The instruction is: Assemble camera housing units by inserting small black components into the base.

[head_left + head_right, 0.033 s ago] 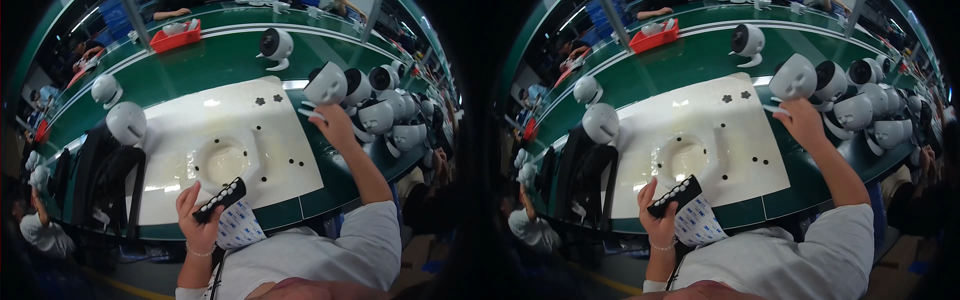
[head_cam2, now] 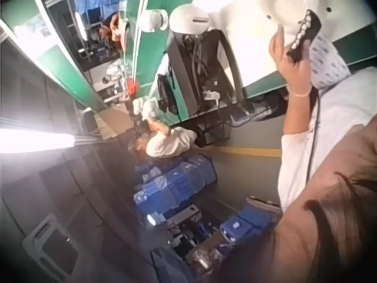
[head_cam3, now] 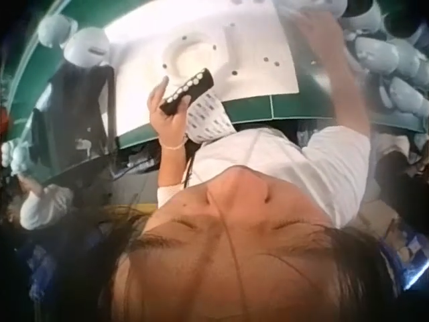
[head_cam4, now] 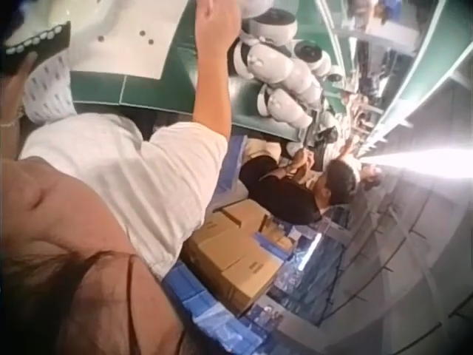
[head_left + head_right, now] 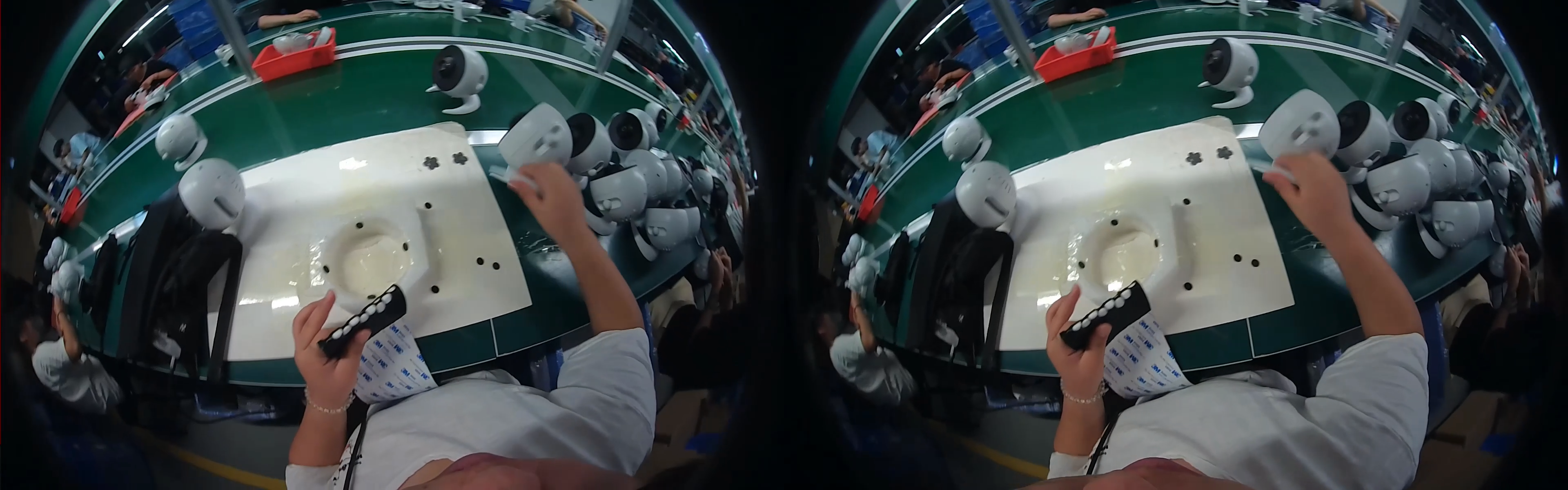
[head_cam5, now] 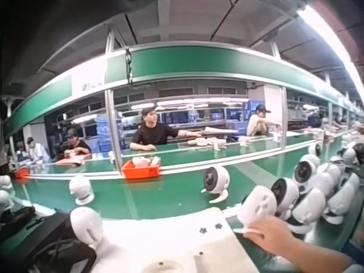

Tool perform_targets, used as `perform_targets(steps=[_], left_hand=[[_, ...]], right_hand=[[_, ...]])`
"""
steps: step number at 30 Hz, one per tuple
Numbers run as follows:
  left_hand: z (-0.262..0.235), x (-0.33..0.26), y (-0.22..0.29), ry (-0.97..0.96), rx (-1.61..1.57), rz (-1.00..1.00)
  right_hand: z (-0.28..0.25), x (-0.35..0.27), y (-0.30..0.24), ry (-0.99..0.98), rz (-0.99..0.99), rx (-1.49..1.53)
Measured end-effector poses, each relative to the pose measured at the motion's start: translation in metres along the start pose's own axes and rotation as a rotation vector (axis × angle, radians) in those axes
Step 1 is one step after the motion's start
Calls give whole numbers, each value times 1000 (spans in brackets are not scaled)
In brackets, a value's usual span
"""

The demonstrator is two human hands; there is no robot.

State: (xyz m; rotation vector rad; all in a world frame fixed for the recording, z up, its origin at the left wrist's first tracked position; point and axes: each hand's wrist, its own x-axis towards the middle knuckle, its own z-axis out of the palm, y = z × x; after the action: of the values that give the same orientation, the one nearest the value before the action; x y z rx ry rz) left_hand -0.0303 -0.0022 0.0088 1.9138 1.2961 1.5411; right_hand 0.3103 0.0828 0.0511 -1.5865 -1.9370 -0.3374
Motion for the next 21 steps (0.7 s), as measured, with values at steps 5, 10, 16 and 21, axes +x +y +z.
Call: perform_targets(steps=[5, 10, 16, 21], left_hand=[[3, -4, -9, -10, -83, 81], [-8, -12, -5, -44, -118, 165], [-12, -18, 12, -105, -309, -23], [-8, -20, 14, -52, -502, -284]], right_hand=[[-19, 50, -26, -98, 526, 937], [-19, 73, -114, -243, 328, 1257], [9, 64, -160, -619, 404, 1196], [34, 34, -131, -135, 1, 1035]])
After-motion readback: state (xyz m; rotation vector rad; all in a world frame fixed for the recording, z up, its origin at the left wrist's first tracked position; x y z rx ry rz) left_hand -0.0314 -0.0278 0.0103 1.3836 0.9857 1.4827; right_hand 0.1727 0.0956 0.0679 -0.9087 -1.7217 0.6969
